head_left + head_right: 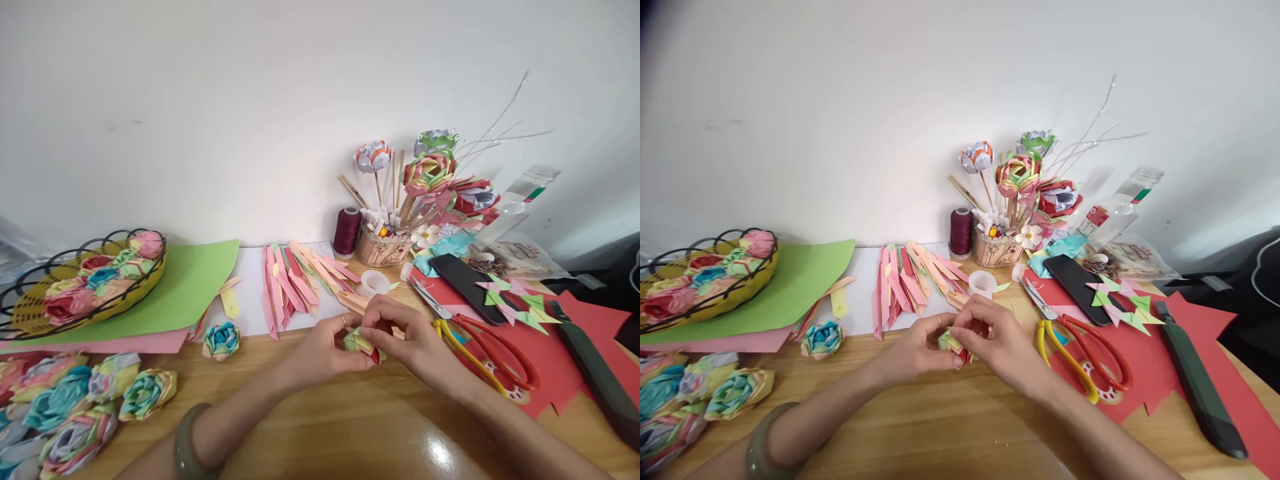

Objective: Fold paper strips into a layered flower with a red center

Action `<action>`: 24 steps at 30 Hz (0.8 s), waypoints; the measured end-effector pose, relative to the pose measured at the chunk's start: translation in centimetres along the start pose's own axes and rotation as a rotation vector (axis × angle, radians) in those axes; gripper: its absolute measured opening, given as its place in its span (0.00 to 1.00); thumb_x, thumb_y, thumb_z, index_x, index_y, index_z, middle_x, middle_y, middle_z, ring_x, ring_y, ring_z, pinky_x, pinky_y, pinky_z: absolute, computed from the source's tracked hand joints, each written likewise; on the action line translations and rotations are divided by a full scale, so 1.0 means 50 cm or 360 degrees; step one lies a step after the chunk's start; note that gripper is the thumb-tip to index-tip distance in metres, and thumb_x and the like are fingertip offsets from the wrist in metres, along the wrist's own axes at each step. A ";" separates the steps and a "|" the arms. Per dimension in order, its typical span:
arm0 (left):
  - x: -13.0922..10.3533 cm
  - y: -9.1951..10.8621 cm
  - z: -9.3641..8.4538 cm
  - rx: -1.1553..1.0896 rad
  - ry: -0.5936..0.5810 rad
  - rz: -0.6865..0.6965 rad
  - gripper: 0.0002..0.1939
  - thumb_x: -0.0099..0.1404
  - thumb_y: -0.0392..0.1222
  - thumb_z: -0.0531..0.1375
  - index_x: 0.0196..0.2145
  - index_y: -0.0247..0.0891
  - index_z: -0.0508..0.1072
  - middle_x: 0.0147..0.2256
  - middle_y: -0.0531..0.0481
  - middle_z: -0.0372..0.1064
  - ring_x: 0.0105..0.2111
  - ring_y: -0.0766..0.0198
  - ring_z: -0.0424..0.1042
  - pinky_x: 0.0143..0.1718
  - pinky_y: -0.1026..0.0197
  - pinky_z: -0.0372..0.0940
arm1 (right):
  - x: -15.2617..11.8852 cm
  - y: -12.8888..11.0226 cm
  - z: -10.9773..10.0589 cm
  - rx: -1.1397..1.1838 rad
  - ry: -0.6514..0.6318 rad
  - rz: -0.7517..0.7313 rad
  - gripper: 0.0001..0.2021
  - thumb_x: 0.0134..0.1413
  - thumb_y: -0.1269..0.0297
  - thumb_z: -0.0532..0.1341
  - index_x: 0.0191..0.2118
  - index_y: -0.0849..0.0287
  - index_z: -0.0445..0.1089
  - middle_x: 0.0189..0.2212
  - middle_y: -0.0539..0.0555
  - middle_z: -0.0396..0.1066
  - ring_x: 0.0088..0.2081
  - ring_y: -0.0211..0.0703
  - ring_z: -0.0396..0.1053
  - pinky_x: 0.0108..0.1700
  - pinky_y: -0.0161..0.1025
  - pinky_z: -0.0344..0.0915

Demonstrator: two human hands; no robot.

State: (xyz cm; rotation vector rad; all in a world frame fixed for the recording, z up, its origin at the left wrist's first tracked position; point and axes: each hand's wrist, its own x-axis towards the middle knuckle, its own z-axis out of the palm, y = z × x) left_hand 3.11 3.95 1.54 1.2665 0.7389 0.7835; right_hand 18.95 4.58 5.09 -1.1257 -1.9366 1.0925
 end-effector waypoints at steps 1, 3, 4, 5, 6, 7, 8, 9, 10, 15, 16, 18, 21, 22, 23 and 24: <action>0.001 0.000 0.000 -0.0050 0.0012 -0.0031 0.20 0.47 0.33 0.64 0.41 0.35 0.70 0.39 0.48 0.68 0.39 0.61 0.66 0.40 0.60 0.59 | 0.002 -0.001 -0.001 0.0095 0.0010 0.0050 0.09 0.51 0.61 0.57 0.25 0.59 0.65 0.25 0.49 0.62 0.29 0.37 0.61 0.30 0.34 0.58; 0.002 0.002 0.001 -0.0229 0.0060 -0.0081 0.19 0.46 0.35 0.64 0.39 0.35 0.70 0.35 0.49 0.68 0.35 0.64 0.66 0.37 0.62 0.60 | 0.006 -0.002 -0.006 0.0285 0.0110 0.0132 0.09 0.50 0.58 0.57 0.28 0.59 0.65 0.26 0.49 0.62 0.28 0.37 0.60 0.30 0.34 0.58; 0.002 0.004 0.001 -0.0327 0.0095 -0.0093 0.18 0.47 0.36 0.65 0.38 0.35 0.70 0.34 0.49 0.68 0.34 0.65 0.66 0.37 0.63 0.60 | 0.007 -0.001 -0.009 0.0350 0.0186 0.0156 0.09 0.50 0.57 0.57 0.30 0.58 0.65 0.26 0.49 0.62 0.27 0.36 0.60 0.29 0.33 0.58; 0.002 0.005 0.000 -0.0415 0.0139 -0.0105 0.16 0.48 0.37 0.64 0.37 0.36 0.70 0.34 0.50 0.68 0.34 0.65 0.66 0.37 0.63 0.60 | 0.008 0.000 -0.013 0.0384 0.0264 0.0165 0.10 0.49 0.56 0.58 0.30 0.58 0.65 0.25 0.48 0.61 0.26 0.36 0.59 0.28 0.33 0.58; 0.002 0.007 0.000 -0.0487 0.0187 -0.0113 0.15 0.49 0.39 0.64 0.37 0.36 0.69 0.34 0.50 0.67 0.34 0.66 0.66 0.37 0.63 0.60 | 0.009 0.001 -0.016 0.0387 0.0335 0.0158 0.10 0.49 0.56 0.58 0.30 0.58 0.65 0.25 0.48 0.60 0.25 0.35 0.58 0.27 0.33 0.57; 0.002 0.009 -0.001 -0.0545 0.0237 -0.0124 0.15 0.50 0.40 0.64 0.37 0.36 0.69 0.35 0.49 0.68 0.34 0.66 0.66 0.37 0.63 0.61 | 0.009 0.003 -0.018 0.0362 0.0391 0.0135 0.10 0.50 0.56 0.57 0.28 0.58 0.64 0.24 0.48 0.59 0.25 0.35 0.57 0.26 0.32 0.57; 0.002 0.009 -0.002 -0.0594 0.0292 -0.0134 0.15 0.51 0.41 0.64 0.37 0.36 0.68 0.35 0.49 0.68 0.34 0.66 0.66 0.36 0.63 0.61 | 0.008 0.005 -0.020 0.0316 0.0431 0.0105 0.11 0.50 0.56 0.57 0.27 0.58 0.63 0.24 0.48 0.59 0.25 0.35 0.57 0.26 0.32 0.57; 0.002 0.009 -0.003 -0.0635 0.0344 -0.0138 0.16 0.51 0.41 0.64 0.38 0.36 0.67 0.35 0.49 0.67 0.34 0.66 0.67 0.36 0.63 0.61 | 0.007 0.008 -0.020 0.0258 0.0456 0.0077 0.11 0.51 0.56 0.57 0.26 0.58 0.63 0.24 0.49 0.58 0.25 0.35 0.57 0.26 0.33 0.57; 0.003 0.009 -0.004 -0.0670 0.0393 -0.0135 0.17 0.51 0.42 0.64 0.38 0.37 0.66 0.36 0.49 0.67 0.34 0.66 0.67 0.35 0.63 0.62 | 0.006 0.010 -0.018 0.0192 0.0470 0.0054 0.11 0.52 0.57 0.56 0.26 0.58 0.63 0.25 0.49 0.59 0.25 0.36 0.57 0.26 0.33 0.57; 0.007 0.007 -0.006 -0.0800 0.0457 -0.0043 0.19 0.53 0.39 0.63 0.42 0.39 0.64 0.42 0.48 0.64 0.36 0.66 0.67 0.35 0.62 0.63 | -0.001 0.020 -0.003 -0.0169 0.0405 -0.0071 0.07 0.52 0.60 0.57 0.32 0.57 0.61 0.26 0.49 0.60 0.26 0.36 0.59 0.28 0.34 0.59; 0.007 0.007 -0.005 -0.0810 0.0445 -0.0019 0.20 0.53 0.39 0.63 0.43 0.40 0.64 0.43 0.48 0.63 0.37 0.66 0.67 0.36 0.62 0.63 | -0.001 0.021 0.000 -0.0217 0.0389 -0.0104 0.07 0.52 0.60 0.57 0.33 0.57 0.61 0.27 0.49 0.61 0.26 0.36 0.60 0.28 0.34 0.59; 0.006 0.008 -0.004 -0.0823 0.0411 0.0008 0.20 0.52 0.38 0.63 0.44 0.41 0.65 0.44 0.49 0.63 0.39 0.66 0.67 0.38 0.62 0.63 | 0.000 0.024 0.002 -0.0256 0.0347 -0.0144 0.06 0.52 0.62 0.57 0.35 0.57 0.61 0.29 0.51 0.63 0.28 0.37 0.62 0.28 0.34 0.61; 0.004 0.009 -0.004 -0.0851 0.0403 -0.0005 0.19 0.51 0.37 0.64 0.42 0.40 0.67 0.44 0.49 0.63 0.39 0.65 0.67 0.38 0.63 0.63 | 0.004 0.025 0.001 -0.0251 0.0275 -0.0151 0.06 0.53 0.62 0.56 0.35 0.58 0.63 0.31 0.52 0.65 0.30 0.38 0.64 0.30 0.35 0.63; 0.004 0.009 -0.004 -0.0864 0.0412 -0.0011 0.19 0.50 0.37 0.64 0.41 0.40 0.68 0.43 0.49 0.63 0.39 0.65 0.67 0.38 0.63 0.63 | 0.004 0.024 0.000 -0.0242 0.0258 -0.0149 0.06 0.53 0.62 0.56 0.34 0.58 0.64 0.31 0.52 0.66 0.30 0.38 0.65 0.30 0.35 0.63; 0.004 0.008 -0.004 -0.0875 0.0419 -0.0017 0.18 0.50 0.37 0.65 0.40 0.40 0.68 0.43 0.50 0.63 0.38 0.66 0.67 0.38 0.63 0.63 | 0.005 0.024 0.000 -0.0224 0.0246 -0.0148 0.06 0.54 0.61 0.56 0.35 0.58 0.65 0.32 0.53 0.67 0.30 0.39 0.65 0.31 0.36 0.64; 0.004 0.008 -0.004 -0.0883 0.0426 -0.0021 0.17 0.50 0.37 0.65 0.39 0.40 0.68 0.42 0.50 0.63 0.38 0.66 0.67 0.38 0.63 0.63 | 0.005 0.024 -0.001 -0.0200 0.0234 -0.0145 0.07 0.54 0.61 0.56 0.35 0.58 0.65 0.32 0.53 0.68 0.31 0.39 0.66 0.32 0.36 0.64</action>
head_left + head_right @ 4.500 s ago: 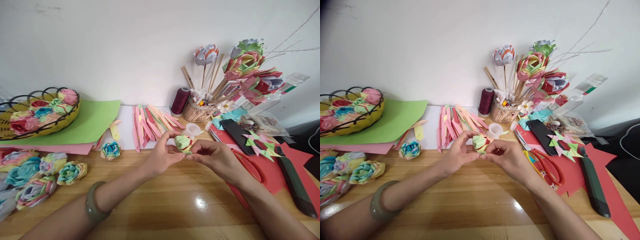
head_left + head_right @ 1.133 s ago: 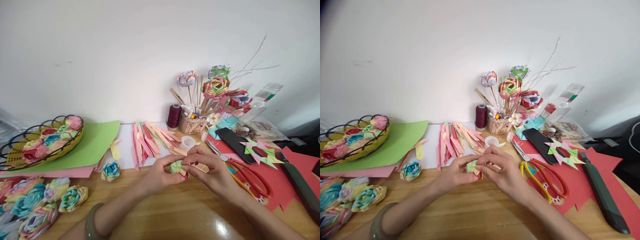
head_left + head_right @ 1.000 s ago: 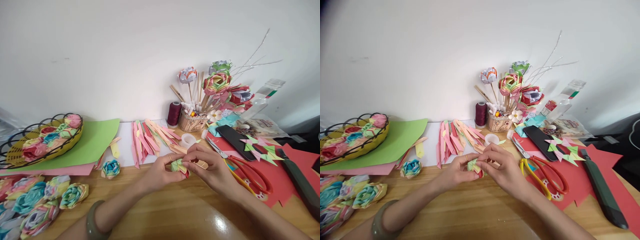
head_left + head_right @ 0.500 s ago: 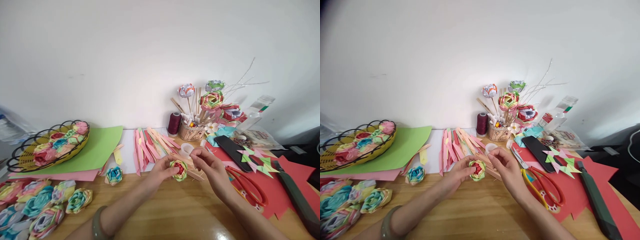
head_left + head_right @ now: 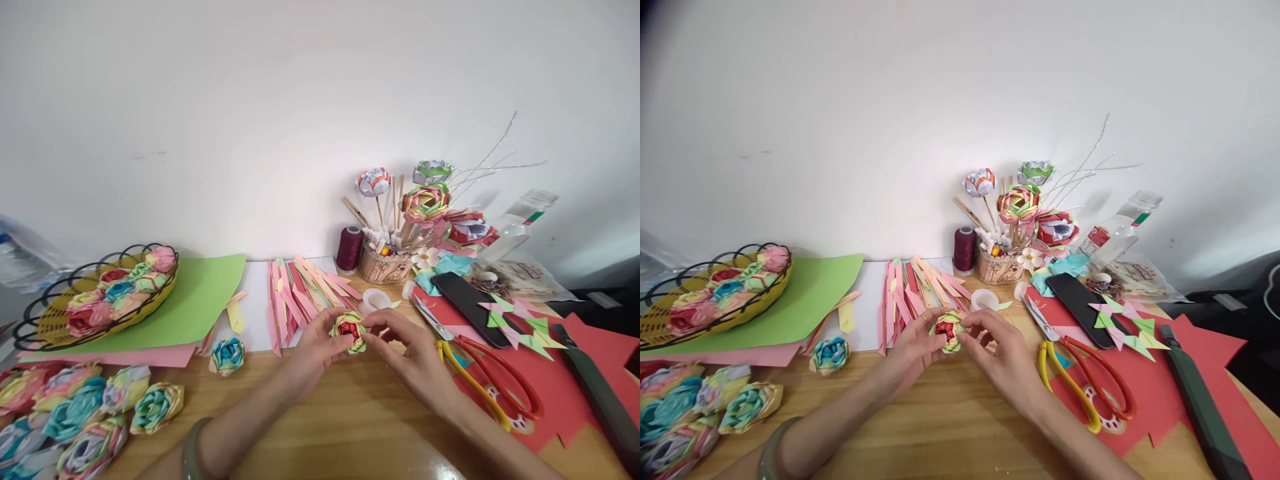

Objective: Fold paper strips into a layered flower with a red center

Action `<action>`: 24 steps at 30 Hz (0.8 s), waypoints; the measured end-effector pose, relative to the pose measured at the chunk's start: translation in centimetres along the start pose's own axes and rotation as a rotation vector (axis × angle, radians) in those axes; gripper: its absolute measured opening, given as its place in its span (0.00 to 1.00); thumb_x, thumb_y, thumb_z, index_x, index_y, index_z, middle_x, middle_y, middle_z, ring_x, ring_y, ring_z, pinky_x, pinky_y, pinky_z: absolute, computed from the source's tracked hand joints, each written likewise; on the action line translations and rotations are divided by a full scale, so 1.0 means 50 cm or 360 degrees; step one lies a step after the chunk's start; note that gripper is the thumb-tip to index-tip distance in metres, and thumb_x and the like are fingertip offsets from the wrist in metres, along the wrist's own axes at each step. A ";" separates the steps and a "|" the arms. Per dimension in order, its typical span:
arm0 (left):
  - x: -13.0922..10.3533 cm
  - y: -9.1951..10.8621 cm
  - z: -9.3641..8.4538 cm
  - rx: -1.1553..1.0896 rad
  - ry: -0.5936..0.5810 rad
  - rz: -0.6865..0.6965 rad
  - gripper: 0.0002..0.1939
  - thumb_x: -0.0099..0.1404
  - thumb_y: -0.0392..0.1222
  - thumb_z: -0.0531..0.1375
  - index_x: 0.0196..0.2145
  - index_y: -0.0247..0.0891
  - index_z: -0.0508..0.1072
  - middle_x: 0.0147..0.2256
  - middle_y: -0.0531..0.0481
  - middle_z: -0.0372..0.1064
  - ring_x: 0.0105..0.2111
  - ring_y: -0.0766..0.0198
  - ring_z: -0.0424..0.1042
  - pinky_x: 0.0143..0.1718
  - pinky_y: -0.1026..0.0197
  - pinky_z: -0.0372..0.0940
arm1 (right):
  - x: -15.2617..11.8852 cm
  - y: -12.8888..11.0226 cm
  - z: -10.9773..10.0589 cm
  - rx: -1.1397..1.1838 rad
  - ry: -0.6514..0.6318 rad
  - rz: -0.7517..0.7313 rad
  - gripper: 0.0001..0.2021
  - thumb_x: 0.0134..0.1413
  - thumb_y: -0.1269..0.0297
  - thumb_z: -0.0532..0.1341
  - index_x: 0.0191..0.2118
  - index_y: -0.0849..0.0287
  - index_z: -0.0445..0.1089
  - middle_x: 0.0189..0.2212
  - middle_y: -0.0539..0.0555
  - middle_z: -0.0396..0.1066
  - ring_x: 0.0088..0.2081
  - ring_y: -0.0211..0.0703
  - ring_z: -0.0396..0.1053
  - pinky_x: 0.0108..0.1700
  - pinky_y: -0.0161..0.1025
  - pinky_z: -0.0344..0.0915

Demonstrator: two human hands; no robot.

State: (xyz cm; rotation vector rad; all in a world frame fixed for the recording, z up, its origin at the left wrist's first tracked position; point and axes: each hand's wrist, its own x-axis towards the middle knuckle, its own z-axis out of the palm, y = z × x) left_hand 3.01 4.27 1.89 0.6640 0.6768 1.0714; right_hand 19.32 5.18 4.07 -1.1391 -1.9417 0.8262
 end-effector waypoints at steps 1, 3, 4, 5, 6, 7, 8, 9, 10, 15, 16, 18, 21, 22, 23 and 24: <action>0.000 0.000 0.000 -0.0004 0.0004 -0.0003 0.17 0.49 0.37 0.65 0.39 0.40 0.68 0.42 0.51 0.63 0.37 0.67 0.67 0.37 0.63 0.63 | 0.000 0.000 0.000 0.0026 -0.0012 0.0009 0.07 0.54 0.61 0.55 0.35 0.58 0.66 0.33 0.54 0.68 0.32 0.40 0.66 0.33 0.37 0.64; -0.001 0.000 0.001 -0.0003 0.0005 -0.0004 0.17 0.49 0.37 0.65 0.38 0.40 0.67 0.41 0.51 0.63 0.37 0.67 0.66 0.37 0.62 0.63 | 0.000 0.000 0.000 0.0062 -0.0027 0.0029 0.08 0.54 0.60 0.55 0.36 0.58 0.67 0.33 0.54 0.69 0.33 0.41 0.67 0.35 0.38 0.64; -0.002 0.000 0.002 0.0001 0.0009 0.0000 0.17 0.48 0.37 0.66 0.37 0.40 0.67 0.40 0.52 0.64 0.37 0.67 0.66 0.37 0.62 0.63 | 0.000 0.001 0.000 0.0071 -0.0031 0.0034 0.08 0.54 0.60 0.55 0.36 0.58 0.67 0.33 0.54 0.70 0.33 0.41 0.67 0.35 0.38 0.64; -0.002 0.001 0.002 0.0006 0.0015 0.0010 0.17 0.48 0.37 0.66 0.36 0.40 0.67 0.39 0.52 0.64 0.37 0.67 0.66 0.37 0.63 0.63 | -0.001 0.001 0.001 0.0076 -0.0031 0.0038 0.09 0.54 0.60 0.55 0.36 0.58 0.68 0.33 0.54 0.70 0.34 0.42 0.67 0.35 0.38 0.64; -0.003 0.001 0.003 0.0015 0.0021 0.0024 0.18 0.47 0.37 0.66 0.36 0.40 0.66 0.38 0.52 0.64 0.36 0.67 0.66 0.37 0.63 0.63 | -0.001 0.001 0.002 0.0084 -0.0030 0.0042 0.09 0.54 0.60 0.56 0.36 0.58 0.68 0.33 0.54 0.71 0.34 0.42 0.67 0.36 0.38 0.63; -0.002 0.001 0.004 0.0025 0.0025 0.0037 0.18 0.46 0.37 0.67 0.35 0.40 0.66 0.37 0.53 0.64 0.35 0.68 0.66 0.36 0.64 0.63 | -0.001 0.002 0.002 0.0099 -0.0028 0.0050 0.09 0.54 0.60 0.56 0.36 0.59 0.68 0.33 0.54 0.71 0.35 0.42 0.67 0.36 0.38 0.63; -0.002 0.000 0.005 0.0037 0.0029 0.0052 0.18 0.45 0.37 0.67 0.34 0.40 0.66 0.36 0.53 0.64 0.34 0.68 0.66 0.35 0.65 0.62 | -0.002 0.002 0.002 0.0125 -0.0027 0.0065 0.09 0.54 0.60 0.56 0.36 0.59 0.68 0.33 0.54 0.71 0.35 0.42 0.67 0.36 0.38 0.63; -0.001 0.000 0.005 0.0048 0.0030 0.0067 0.18 0.44 0.37 0.68 0.33 0.39 0.66 0.35 0.54 0.64 0.33 0.68 0.65 0.34 0.65 0.62 | -0.002 0.003 0.003 0.0161 -0.0028 0.0084 0.10 0.54 0.59 0.56 0.36 0.59 0.69 0.33 0.54 0.71 0.35 0.42 0.67 0.36 0.37 0.63; 0.000 -0.002 0.005 0.0057 0.0032 0.0083 0.19 0.44 0.37 0.68 0.33 0.39 0.65 0.34 0.54 0.64 0.33 0.68 0.65 0.33 0.65 0.62 | -0.002 0.003 0.003 0.0199 -0.0026 0.0105 0.10 0.54 0.59 0.55 0.36 0.59 0.68 0.33 0.54 0.71 0.35 0.42 0.67 0.36 0.37 0.63; 0.002 -0.006 -0.002 0.0046 0.0020 0.0104 0.23 0.39 0.35 0.70 0.33 0.39 0.65 0.37 0.53 0.65 0.35 0.67 0.65 0.34 0.65 0.63 | 0.000 0.004 -0.001 0.0241 -0.0019 0.0133 0.11 0.55 0.58 0.55 0.34 0.60 0.68 0.30 0.52 0.70 0.33 0.41 0.67 0.34 0.36 0.64; 0.002 -0.005 -0.004 0.0018 -0.0027 0.0082 0.24 0.40 0.38 0.70 0.35 0.40 0.65 0.38 0.52 0.65 0.35 0.66 0.66 0.33 0.64 0.64 | 0.001 0.004 -0.002 0.0226 -0.0011 0.0123 0.11 0.55 0.59 0.54 0.33 0.60 0.68 0.30 0.52 0.70 0.33 0.41 0.67 0.34 0.36 0.64; 0.002 -0.002 -0.008 -0.0052 -0.0177 -0.0028 0.22 0.48 0.50 0.64 0.39 0.41 0.65 0.42 0.49 0.65 0.34 0.63 0.69 0.30 0.63 0.66 | 0.001 0.003 -0.004 0.0193 -0.0002 0.0088 0.10 0.56 0.60 0.54 0.34 0.59 0.68 0.31 0.53 0.71 0.33 0.41 0.68 0.35 0.36 0.64; 0.005 0.000 -0.014 -0.0083 -0.0398 -0.0343 0.27 0.57 0.63 0.47 0.44 0.40 0.65 0.39 0.44 0.68 0.29 0.62 0.72 0.24 0.65 0.65 | -0.001 0.004 -0.007 0.0103 -0.0005 -0.0035 0.09 0.57 0.62 0.53 0.35 0.58 0.69 0.33 0.54 0.72 0.35 0.42 0.69 0.37 0.38 0.66; 0.007 -0.001 -0.017 -0.0079 -0.0456 -0.0460 0.29 0.58 0.64 0.45 0.44 0.39 0.65 0.36 0.44 0.70 0.26 0.63 0.73 0.22 0.66 0.64 | -0.002 0.005 -0.008 0.0075 -0.0009 -0.0096 0.08 0.56 0.63 0.54 0.36 0.57 0.69 0.33 0.54 0.73 0.35 0.42 0.69 0.38 0.38 0.66; 0.008 -0.002 -0.019 -0.0079 -0.0502 -0.0556 0.31 0.57 0.65 0.44 0.44 0.37 0.66 0.32 0.45 0.71 0.24 0.63 0.73 0.21 0.66 0.64 | -0.004 0.005 -0.009 0.0056 -0.0021 -0.0167 0.08 0.56 0.64 0.54 0.36 0.57 0.70 0.34 0.55 0.73 0.36 0.42 0.70 0.38 0.38 0.66; 0.010 -0.004 -0.021 -0.0091 -0.0526 -0.0620 0.31 0.58 0.65 0.44 0.43 0.36 0.66 0.29 0.45 0.71 0.22 0.63 0.72 0.20 0.66 0.64 | -0.004 0.006 -0.010 0.0045 -0.0047 -0.0240 0.08 0.56 0.65 0.54 0.36 0.57 0.70 0.35 0.55 0.73 0.36 0.43 0.70 0.38 0.39 0.67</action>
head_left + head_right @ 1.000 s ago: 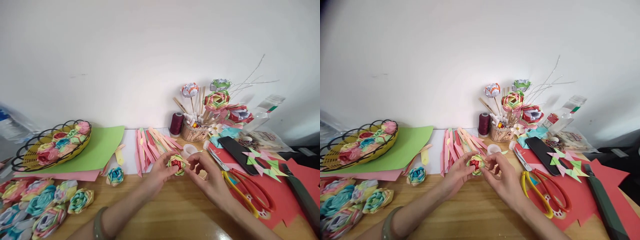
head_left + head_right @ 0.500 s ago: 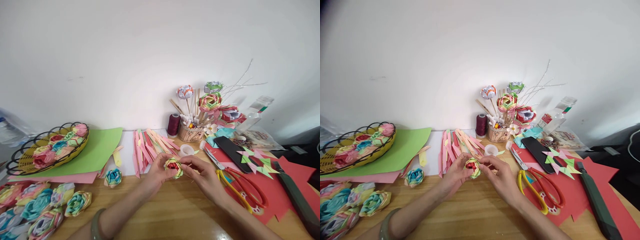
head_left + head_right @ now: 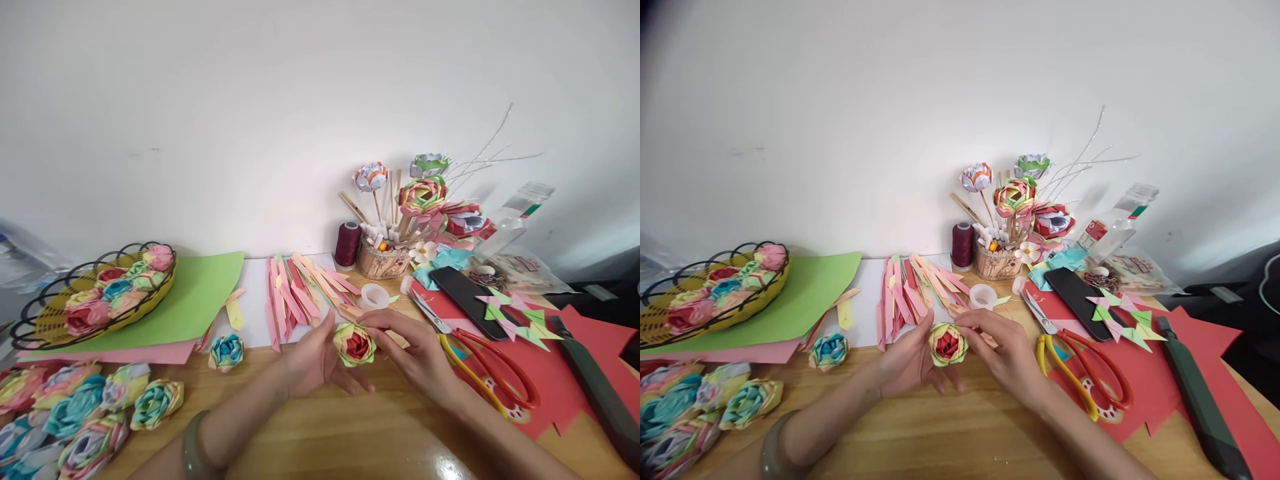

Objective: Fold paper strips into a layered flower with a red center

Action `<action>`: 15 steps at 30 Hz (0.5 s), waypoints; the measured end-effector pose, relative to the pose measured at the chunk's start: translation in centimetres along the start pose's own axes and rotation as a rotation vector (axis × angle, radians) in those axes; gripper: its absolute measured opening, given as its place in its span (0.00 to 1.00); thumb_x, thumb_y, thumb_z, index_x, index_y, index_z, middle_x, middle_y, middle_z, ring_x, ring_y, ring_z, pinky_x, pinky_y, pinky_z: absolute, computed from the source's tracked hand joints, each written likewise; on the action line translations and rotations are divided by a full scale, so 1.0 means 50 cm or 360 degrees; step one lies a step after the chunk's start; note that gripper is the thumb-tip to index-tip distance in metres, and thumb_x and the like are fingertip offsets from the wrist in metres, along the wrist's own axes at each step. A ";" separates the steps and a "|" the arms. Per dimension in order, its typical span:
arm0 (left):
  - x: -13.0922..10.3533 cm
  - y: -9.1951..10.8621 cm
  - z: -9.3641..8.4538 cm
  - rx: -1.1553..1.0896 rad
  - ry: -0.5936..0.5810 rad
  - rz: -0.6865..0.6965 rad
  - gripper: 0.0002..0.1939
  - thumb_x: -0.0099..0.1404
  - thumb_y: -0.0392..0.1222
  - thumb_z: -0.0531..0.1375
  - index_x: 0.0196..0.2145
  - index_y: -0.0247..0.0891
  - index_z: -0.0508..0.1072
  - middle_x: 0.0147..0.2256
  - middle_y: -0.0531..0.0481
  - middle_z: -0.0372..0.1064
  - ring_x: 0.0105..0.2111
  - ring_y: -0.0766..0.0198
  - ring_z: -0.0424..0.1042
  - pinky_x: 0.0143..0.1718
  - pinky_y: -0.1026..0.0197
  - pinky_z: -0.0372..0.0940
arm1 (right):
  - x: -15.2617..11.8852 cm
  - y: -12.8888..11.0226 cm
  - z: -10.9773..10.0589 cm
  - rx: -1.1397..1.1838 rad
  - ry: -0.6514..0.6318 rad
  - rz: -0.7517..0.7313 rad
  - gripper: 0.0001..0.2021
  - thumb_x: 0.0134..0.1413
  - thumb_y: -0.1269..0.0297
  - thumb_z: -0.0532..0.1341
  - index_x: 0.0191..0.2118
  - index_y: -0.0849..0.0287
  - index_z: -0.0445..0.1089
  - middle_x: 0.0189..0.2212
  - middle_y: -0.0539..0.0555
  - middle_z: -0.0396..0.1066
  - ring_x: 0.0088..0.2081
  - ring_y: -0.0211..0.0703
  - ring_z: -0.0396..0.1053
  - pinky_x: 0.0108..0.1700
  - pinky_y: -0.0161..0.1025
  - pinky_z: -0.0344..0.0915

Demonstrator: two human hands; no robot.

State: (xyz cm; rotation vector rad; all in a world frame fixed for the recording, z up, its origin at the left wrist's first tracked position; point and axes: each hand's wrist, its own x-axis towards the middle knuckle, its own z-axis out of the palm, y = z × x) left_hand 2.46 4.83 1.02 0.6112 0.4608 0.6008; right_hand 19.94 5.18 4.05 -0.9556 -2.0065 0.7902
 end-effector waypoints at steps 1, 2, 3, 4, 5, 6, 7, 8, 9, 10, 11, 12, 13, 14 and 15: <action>0.001 -0.001 -0.002 -0.0027 -0.0008 -0.0033 0.30 0.58 0.64 0.45 0.42 0.35 0.67 0.26 0.47 0.71 0.20 0.63 0.72 0.20 0.66 0.64 | 0.000 0.000 -0.001 -0.0001 -0.0041 -0.0073 0.08 0.56 0.66 0.54 0.36 0.57 0.70 0.36 0.56 0.73 0.37 0.43 0.70 0.38 0.39 0.67; 0.001 -0.003 -0.004 -0.0054 0.0003 -0.0046 0.28 0.58 0.62 0.46 0.40 0.34 0.68 0.24 0.48 0.71 0.19 0.64 0.71 0.20 0.65 0.64 | 0.000 0.001 -0.002 0.0001 -0.0092 -0.0140 0.08 0.56 0.67 0.54 0.36 0.56 0.70 0.36 0.56 0.73 0.38 0.43 0.70 0.38 0.39 0.67; 0.000 -0.004 -0.006 -0.0073 0.0028 -0.0048 0.26 0.59 0.60 0.47 0.38 0.34 0.68 0.22 0.49 0.70 0.18 0.64 0.71 0.19 0.65 0.65 | 0.001 0.001 -0.003 0.0002 -0.0139 -0.0200 0.08 0.56 0.68 0.54 0.37 0.56 0.70 0.37 0.57 0.72 0.38 0.43 0.70 0.38 0.39 0.68; 0.000 -0.004 -0.006 -0.0083 0.0060 -0.0038 0.23 0.60 0.57 0.49 0.37 0.34 0.69 0.22 0.49 0.70 0.18 0.65 0.70 0.19 0.64 0.65 | 0.002 0.002 -0.004 -0.0001 -0.0172 -0.0247 0.08 0.55 0.68 0.55 0.36 0.55 0.70 0.38 0.57 0.72 0.39 0.43 0.69 0.38 0.39 0.67; -0.002 -0.004 -0.006 -0.0086 0.0094 -0.0017 0.21 0.60 0.55 0.50 0.36 0.33 0.69 0.22 0.49 0.70 0.18 0.65 0.70 0.20 0.64 0.65 | 0.004 0.003 -0.004 -0.0005 -0.0175 -0.0274 0.07 0.55 0.68 0.55 0.36 0.55 0.70 0.38 0.56 0.72 0.40 0.43 0.69 0.39 0.40 0.67; -0.003 -0.004 -0.005 -0.0081 0.0123 0.0015 0.19 0.61 0.53 0.51 0.36 0.33 0.69 0.23 0.48 0.70 0.20 0.64 0.71 0.21 0.64 0.65 | 0.005 0.004 -0.004 -0.0014 -0.0148 -0.0274 0.07 0.54 0.68 0.56 0.37 0.54 0.70 0.39 0.56 0.71 0.40 0.44 0.69 0.40 0.40 0.67; -0.004 -0.003 -0.004 -0.0069 0.0145 0.0062 0.18 0.61 0.51 0.52 0.37 0.32 0.69 0.25 0.47 0.71 0.22 0.63 0.72 0.22 0.64 0.66 | 0.006 0.005 -0.004 -0.0024 -0.0099 -0.0242 0.06 0.54 0.68 0.57 0.37 0.54 0.70 0.38 0.56 0.71 0.41 0.44 0.68 0.41 0.41 0.66; -0.005 -0.002 -0.002 -0.0056 0.0166 0.0123 0.17 0.61 0.50 0.53 0.39 0.33 0.69 0.28 0.45 0.72 0.25 0.63 0.73 0.24 0.64 0.66 | 0.007 0.006 -0.003 -0.0033 -0.0035 -0.0181 0.06 0.53 0.67 0.58 0.38 0.54 0.69 0.37 0.55 0.70 0.40 0.44 0.68 0.41 0.41 0.65; -0.005 0.000 0.000 -0.0048 0.0187 0.0192 0.17 0.61 0.48 0.53 0.41 0.33 0.69 0.31 0.44 0.72 0.27 0.62 0.73 0.26 0.64 0.67 | 0.008 0.007 -0.003 -0.0038 0.0040 -0.0110 0.06 0.53 0.66 0.58 0.38 0.55 0.68 0.36 0.55 0.70 0.39 0.43 0.67 0.40 0.41 0.65; -0.006 0.002 0.002 -0.0043 0.0211 0.0257 0.16 0.61 0.46 0.54 0.43 0.34 0.68 0.35 0.43 0.72 0.30 0.63 0.73 0.28 0.64 0.67 | 0.008 0.008 -0.002 -0.0040 0.0110 -0.0036 0.05 0.52 0.65 0.58 0.37 0.56 0.67 0.34 0.54 0.69 0.36 0.42 0.67 0.38 0.39 0.65; -0.006 0.004 0.005 -0.0042 0.0235 0.0314 0.15 0.61 0.45 0.54 0.44 0.36 0.68 0.38 0.42 0.71 0.32 0.63 0.72 0.30 0.64 0.67 | 0.008 0.008 -0.001 -0.0036 0.0159 0.0031 0.04 0.52 0.64 0.58 0.36 0.56 0.67 0.32 0.53 0.68 0.34 0.41 0.66 0.35 0.38 0.65; -0.006 0.006 0.007 -0.0045 0.0258 0.0360 0.15 0.61 0.43 0.54 0.45 0.37 0.67 0.41 0.42 0.69 0.34 0.63 0.72 0.31 0.63 0.67 | 0.008 0.007 0.000 -0.0028 0.0183 0.0086 0.03 0.53 0.64 0.58 0.34 0.57 0.66 0.31 0.52 0.67 0.31 0.39 0.65 0.32 0.36 0.64; -0.006 0.008 0.009 -0.0051 0.0280 0.0397 0.15 0.61 0.41 0.54 0.46 0.38 0.67 0.43 0.43 0.68 0.36 0.63 0.71 0.32 0.63 0.68 | 0.008 0.006 0.000 -0.0018 0.0186 0.0125 0.04 0.53 0.64 0.57 0.32 0.57 0.65 0.29 0.52 0.66 0.30 0.38 0.64 0.30 0.35 0.63; -0.007 0.009 0.011 -0.0055 0.0297 0.0429 0.15 0.61 0.40 0.55 0.46 0.38 0.67 0.45 0.43 0.67 0.37 0.63 0.70 0.32 0.63 0.68 | 0.007 0.003 0.000 -0.0009 0.0177 0.0155 0.05 0.54 0.64 0.57 0.30 0.57 0.64 0.28 0.51 0.65 0.29 0.37 0.63 0.30 0.35 0.61; -0.007 0.010 0.012 -0.0052 0.0309 0.0456 0.15 0.60 0.39 0.55 0.46 0.38 0.67 0.46 0.43 0.66 0.38 0.62 0.69 0.33 0.62 0.68 | 0.007 0.001 0.001 0.0001 0.0166 0.0185 0.05 0.55 0.64 0.56 0.29 0.58 0.63 0.27 0.50 0.64 0.28 0.37 0.62 0.29 0.35 0.61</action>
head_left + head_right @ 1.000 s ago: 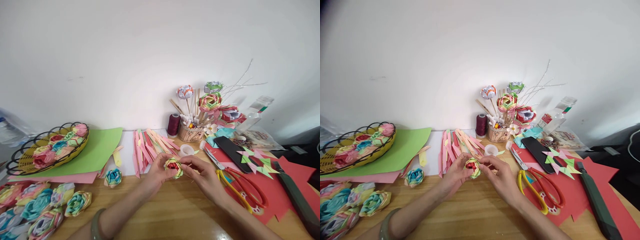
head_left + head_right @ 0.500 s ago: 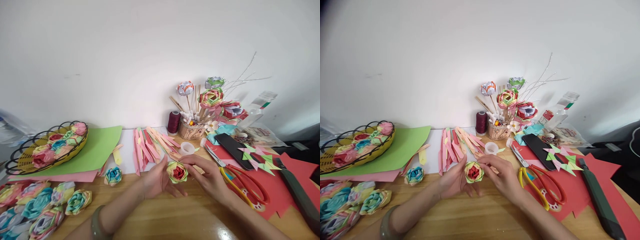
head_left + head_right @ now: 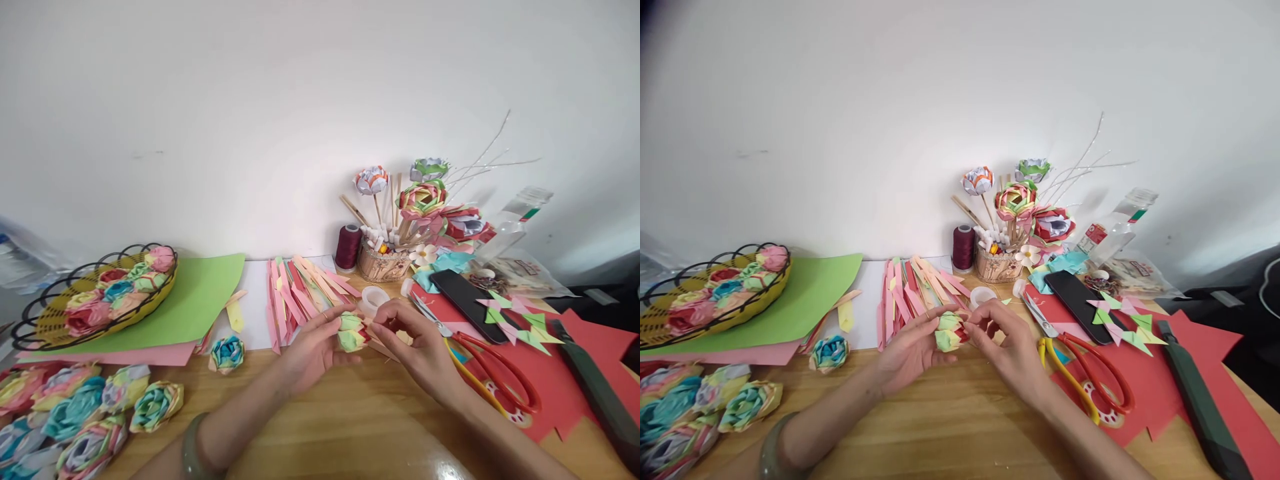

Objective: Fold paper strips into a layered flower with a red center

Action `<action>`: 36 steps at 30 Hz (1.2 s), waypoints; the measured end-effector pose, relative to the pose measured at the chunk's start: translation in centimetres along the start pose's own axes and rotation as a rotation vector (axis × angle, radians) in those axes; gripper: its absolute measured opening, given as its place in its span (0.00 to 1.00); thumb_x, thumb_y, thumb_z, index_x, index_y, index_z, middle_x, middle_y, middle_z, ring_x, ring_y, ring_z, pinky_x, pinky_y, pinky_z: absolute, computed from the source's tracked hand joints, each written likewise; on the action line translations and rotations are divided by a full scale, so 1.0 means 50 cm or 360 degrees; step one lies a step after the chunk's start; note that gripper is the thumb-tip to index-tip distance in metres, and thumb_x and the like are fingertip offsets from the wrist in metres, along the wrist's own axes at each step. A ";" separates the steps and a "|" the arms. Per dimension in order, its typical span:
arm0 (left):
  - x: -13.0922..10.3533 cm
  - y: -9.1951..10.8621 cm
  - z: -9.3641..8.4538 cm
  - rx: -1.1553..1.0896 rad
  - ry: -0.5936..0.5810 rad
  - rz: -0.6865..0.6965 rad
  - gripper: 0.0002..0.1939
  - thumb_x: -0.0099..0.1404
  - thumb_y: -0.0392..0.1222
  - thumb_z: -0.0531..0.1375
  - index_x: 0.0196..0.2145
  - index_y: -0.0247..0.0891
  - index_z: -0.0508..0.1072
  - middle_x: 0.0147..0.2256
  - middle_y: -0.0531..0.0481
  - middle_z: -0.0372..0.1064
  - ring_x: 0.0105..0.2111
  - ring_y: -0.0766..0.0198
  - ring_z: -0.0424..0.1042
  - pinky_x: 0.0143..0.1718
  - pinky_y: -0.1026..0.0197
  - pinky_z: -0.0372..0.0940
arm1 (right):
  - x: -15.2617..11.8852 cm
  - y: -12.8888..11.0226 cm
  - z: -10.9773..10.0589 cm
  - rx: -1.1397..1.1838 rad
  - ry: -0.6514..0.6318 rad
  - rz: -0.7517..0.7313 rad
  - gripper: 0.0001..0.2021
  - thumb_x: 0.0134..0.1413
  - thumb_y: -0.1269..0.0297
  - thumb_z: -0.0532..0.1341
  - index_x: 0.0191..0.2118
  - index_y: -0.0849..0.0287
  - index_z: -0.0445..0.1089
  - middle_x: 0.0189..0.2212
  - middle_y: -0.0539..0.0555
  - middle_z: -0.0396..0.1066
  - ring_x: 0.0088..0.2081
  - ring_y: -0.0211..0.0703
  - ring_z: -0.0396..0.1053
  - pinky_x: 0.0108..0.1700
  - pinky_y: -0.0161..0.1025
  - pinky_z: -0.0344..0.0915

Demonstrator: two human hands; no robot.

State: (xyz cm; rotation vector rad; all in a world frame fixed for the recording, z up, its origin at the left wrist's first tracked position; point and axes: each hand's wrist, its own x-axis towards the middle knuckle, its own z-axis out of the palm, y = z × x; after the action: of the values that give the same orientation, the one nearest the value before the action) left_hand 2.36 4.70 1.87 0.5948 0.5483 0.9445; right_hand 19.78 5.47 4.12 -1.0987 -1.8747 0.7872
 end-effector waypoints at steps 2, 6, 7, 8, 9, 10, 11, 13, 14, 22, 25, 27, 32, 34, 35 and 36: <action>-0.001 0.000 0.003 0.0020 0.0007 0.0042 0.15 0.60 0.38 0.55 0.46 0.39 0.67 0.48 0.44 0.64 0.39 0.62 0.68 0.33 0.62 0.68 | -0.003 -0.005 0.001 0.0008 -0.0016 0.0043 0.06 0.55 0.64 0.55 0.28 0.58 0.61 0.26 0.50 0.62 0.28 0.36 0.61 0.29 0.34 0.60; -0.002 -0.005 0.009 0.0112 0.0011 0.0098 0.15 0.58 0.38 0.56 0.44 0.38 0.68 0.47 0.44 0.64 0.37 0.63 0.68 0.32 0.63 0.66 | -0.007 -0.009 0.006 0.0004 -0.0105 0.0048 0.04 0.54 0.66 0.56 0.30 0.58 0.62 0.27 0.49 0.63 0.27 0.35 0.60 0.27 0.33 0.58; -0.003 -0.007 0.010 0.0148 0.0017 0.0122 0.15 0.58 0.38 0.57 0.44 0.38 0.68 0.46 0.44 0.65 0.37 0.63 0.68 0.33 0.63 0.66 | -0.008 -0.009 0.008 0.0008 -0.0127 0.0036 0.03 0.53 0.66 0.56 0.30 0.58 0.62 0.27 0.49 0.63 0.27 0.35 0.60 0.27 0.33 0.58; -0.003 -0.009 0.011 0.0189 0.0030 0.0156 0.15 0.57 0.37 0.57 0.44 0.38 0.68 0.46 0.44 0.65 0.38 0.62 0.67 0.34 0.62 0.65 | -0.008 -0.008 0.009 0.0012 -0.0133 0.0024 0.03 0.53 0.67 0.56 0.30 0.58 0.62 0.26 0.49 0.63 0.27 0.35 0.60 0.27 0.33 0.58; -0.003 -0.011 0.012 0.0236 0.0045 0.0193 0.15 0.57 0.37 0.58 0.44 0.38 0.68 0.46 0.45 0.64 0.39 0.62 0.67 0.36 0.62 0.64 | -0.008 -0.006 0.010 0.0013 -0.0130 0.0015 0.02 0.53 0.67 0.56 0.30 0.58 0.62 0.26 0.49 0.63 0.26 0.35 0.60 0.27 0.33 0.58; -0.003 -0.013 0.011 0.0287 0.0061 0.0240 0.15 0.56 0.37 0.59 0.43 0.38 0.68 0.46 0.45 0.64 0.40 0.62 0.66 0.37 0.61 0.64 | -0.008 -0.005 0.011 0.0011 -0.0119 0.0011 0.02 0.52 0.67 0.56 0.30 0.58 0.63 0.26 0.49 0.63 0.26 0.35 0.60 0.27 0.33 0.58; -0.002 -0.015 0.011 0.0345 0.0074 0.0297 0.16 0.55 0.37 0.59 0.43 0.39 0.68 0.46 0.46 0.64 0.42 0.61 0.65 0.39 0.61 0.63 | -0.009 -0.004 0.011 0.0005 -0.0109 0.0010 0.02 0.52 0.68 0.57 0.30 0.59 0.63 0.25 0.49 0.63 0.25 0.35 0.60 0.26 0.33 0.58; 0.001 -0.018 0.007 0.0477 0.0082 0.0439 0.16 0.54 0.36 0.60 0.43 0.39 0.68 0.45 0.47 0.64 0.44 0.61 0.63 0.43 0.60 0.61 | -0.010 -0.003 0.012 -0.0004 -0.0101 0.0009 0.02 0.51 0.69 0.57 0.29 0.59 0.63 0.25 0.49 0.63 0.25 0.35 0.59 0.26 0.33 0.58; 0.003 -0.019 0.006 0.0539 0.0077 0.0514 0.17 0.54 0.35 0.60 0.43 0.39 0.67 0.45 0.47 0.64 0.45 0.61 0.62 0.45 0.60 0.59 | -0.011 -0.004 0.012 -0.0008 -0.0103 0.0009 0.02 0.51 0.69 0.56 0.29 0.59 0.63 0.25 0.49 0.63 0.25 0.35 0.60 0.26 0.33 0.58; 0.007 -0.025 0.002 0.0729 0.0097 0.0773 0.19 0.55 0.32 0.59 0.45 0.40 0.64 0.48 0.46 0.63 0.47 0.62 0.62 0.48 0.60 0.58 | -0.008 -0.016 0.008 0.0063 -0.0141 0.0071 0.03 0.51 0.67 0.56 0.28 0.58 0.63 0.25 0.49 0.63 0.27 0.36 0.60 0.28 0.34 0.58; 0.004 -0.027 0.002 0.0765 0.0076 0.0787 0.19 0.55 0.32 0.59 0.45 0.40 0.64 0.48 0.46 0.63 0.47 0.62 0.62 0.47 0.59 0.58 | -0.005 -0.018 0.007 0.0143 -0.0180 0.0173 0.05 0.51 0.64 0.56 0.28 0.59 0.64 0.25 0.49 0.64 0.28 0.37 0.60 0.28 0.34 0.57; 0.002 -0.028 0.002 0.0798 0.0064 0.0796 0.19 0.55 0.32 0.58 0.45 0.40 0.64 0.48 0.46 0.62 0.47 0.62 0.63 0.48 0.59 0.58 | -0.003 -0.017 0.007 0.0201 -0.0208 0.0232 0.06 0.51 0.63 0.57 0.29 0.59 0.64 0.26 0.49 0.64 0.28 0.37 0.60 0.29 0.34 0.57; 0.000 -0.030 0.000 0.0872 0.0033 0.0849 0.19 0.56 0.30 0.57 0.46 0.40 0.63 0.47 0.47 0.63 0.47 0.63 0.63 0.49 0.59 0.58 | 0.000 -0.012 0.009 0.0312 -0.0352 0.0345 0.07 0.49 0.61 0.59 0.28 0.59 0.64 0.25 0.49 0.63 0.27 0.36 0.59 0.29 0.33 0.57; 0.001 -0.031 -0.002 0.0900 0.0024 0.0855 0.19 0.56 0.29 0.56 0.46 0.41 0.63 0.47 0.47 0.63 0.48 0.62 0.63 0.49 0.59 0.58 | 0.000 -0.014 0.008 0.0259 -0.0355 0.0319 0.07 0.48 0.62 0.59 0.28 0.59 0.64 0.24 0.48 0.63 0.26 0.35 0.58 0.28 0.33 0.56; 0.001 -0.032 -0.002 0.0916 0.0021 0.0854 0.19 0.56 0.29 0.55 0.45 0.41 0.64 0.48 0.48 0.62 0.48 0.62 0.62 0.48 0.59 0.59 | -0.001 -0.016 0.007 0.0209 -0.0343 0.0290 0.06 0.48 0.62 0.59 0.27 0.59 0.64 0.23 0.48 0.63 0.26 0.35 0.58 0.28 0.33 0.56; 0.001 -0.033 -0.003 0.0935 0.0018 0.0846 0.19 0.56 0.28 0.55 0.45 0.41 0.64 0.48 0.48 0.62 0.49 0.62 0.62 0.48 0.59 0.59 | -0.001 -0.018 0.007 0.0149 -0.0329 0.0260 0.06 0.49 0.63 0.58 0.27 0.60 0.64 0.23 0.48 0.62 0.25 0.35 0.57 0.27 0.33 0.56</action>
State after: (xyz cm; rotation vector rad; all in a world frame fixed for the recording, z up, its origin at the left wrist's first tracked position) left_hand 3.23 4.01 0.61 1.3081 0.6990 1.2917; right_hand 19.15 4.98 4.69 -1.1582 -1.9117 1.1072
